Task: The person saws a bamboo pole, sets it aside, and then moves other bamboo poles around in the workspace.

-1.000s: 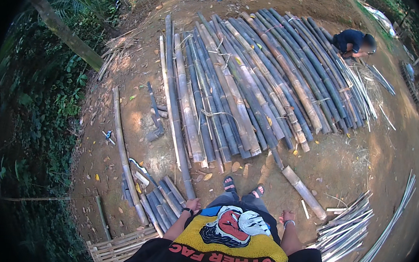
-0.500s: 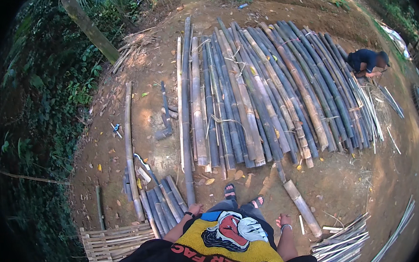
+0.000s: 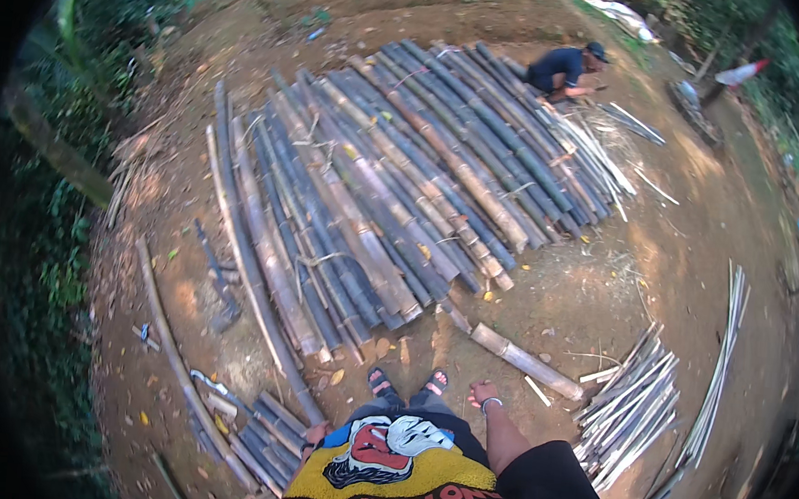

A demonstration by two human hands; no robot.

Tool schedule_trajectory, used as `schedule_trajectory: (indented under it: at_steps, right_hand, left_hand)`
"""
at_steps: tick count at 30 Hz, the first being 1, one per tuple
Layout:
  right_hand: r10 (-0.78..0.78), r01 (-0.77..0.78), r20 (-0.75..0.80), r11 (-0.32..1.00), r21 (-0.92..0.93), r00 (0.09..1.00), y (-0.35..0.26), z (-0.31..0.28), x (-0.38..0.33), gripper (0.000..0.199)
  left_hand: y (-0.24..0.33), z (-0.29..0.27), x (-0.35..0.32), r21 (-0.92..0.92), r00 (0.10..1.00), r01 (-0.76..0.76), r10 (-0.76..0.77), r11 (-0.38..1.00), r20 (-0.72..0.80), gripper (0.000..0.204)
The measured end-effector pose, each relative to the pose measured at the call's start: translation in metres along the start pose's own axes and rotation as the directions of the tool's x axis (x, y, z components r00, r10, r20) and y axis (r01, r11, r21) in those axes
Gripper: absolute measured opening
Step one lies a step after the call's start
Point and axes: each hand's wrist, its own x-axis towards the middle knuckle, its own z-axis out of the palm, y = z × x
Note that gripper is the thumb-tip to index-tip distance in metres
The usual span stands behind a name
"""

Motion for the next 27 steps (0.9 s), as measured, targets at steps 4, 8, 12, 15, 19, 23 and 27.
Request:
schedule_trajectory:
  at_steps: [4, 8, 12, 15, 19, 23, 27]
  right_hand:
    - [0.013, -0.014, -0.026, 0.999, -0.039, 1.000, 0.005, -0.002, -0.005, 0.025]
    - [0.022, -0.017, -0.077, 0.998, 0.068, 0.997, 0.025, -0.012, -0.014, 0.021]
    - [-0.005, 0.025, -0.155, 0.992, 0.126, 0.988, 0.023, -0.007, -0.017, 0.024]
    - [0.014, 0.008, -0.165, 0.992, 0.127, 0.986, 0.035, -0.007, -0.013, 0.025]
    - [-0.037, 0.059, -0.151, 0.988, 0.143, 0.988, 0.026, 0.010, -0.016, 0.028]
    - [0.045, -0.018, -0.148, 0.984, 0.177, 0.988, 0.049, -0.005, -0.012, 0.023]
    - [0.014, 0.003, -0.157, 0.994, 0.111, 0.988, 0.033, 0.006, -0.021, 0.023]
  left_hand:
    - [-0.037, -0.005, 0.071, 0.306, 0.999, -0.031, 0.042, 0.952, -0.031, 0.036]
    - [-0.042, 0.014, 0.080, 0.727, 0.891, -0.227, 0.439, 0.648, -0.113, 0.037]
    - [-0.018, 0.001, 0.099, 0.413, 0.979, -0.149, 0.193, 0.898, -0.068, 0.034]
    - [0.015, 0.010, 0.068, 0.367, 0.985, -0.164, 0.169, 0.916, 0.019, 0.031]
    - [0.022, -0.009, 0.079, 0.549, 0.937, -0.348, 0.297, 0.760, 0.183, 0.025]
    - [0.053, 0.015, 0.035, 0.388, 0.983, -0.181, 0.153, 0.904, 0.102, 0.028]
    - [-0.004, -0.004, 0.090, 0.050, 0.995, -0.060, 0.056, 0.997, 0.082, 0.029]
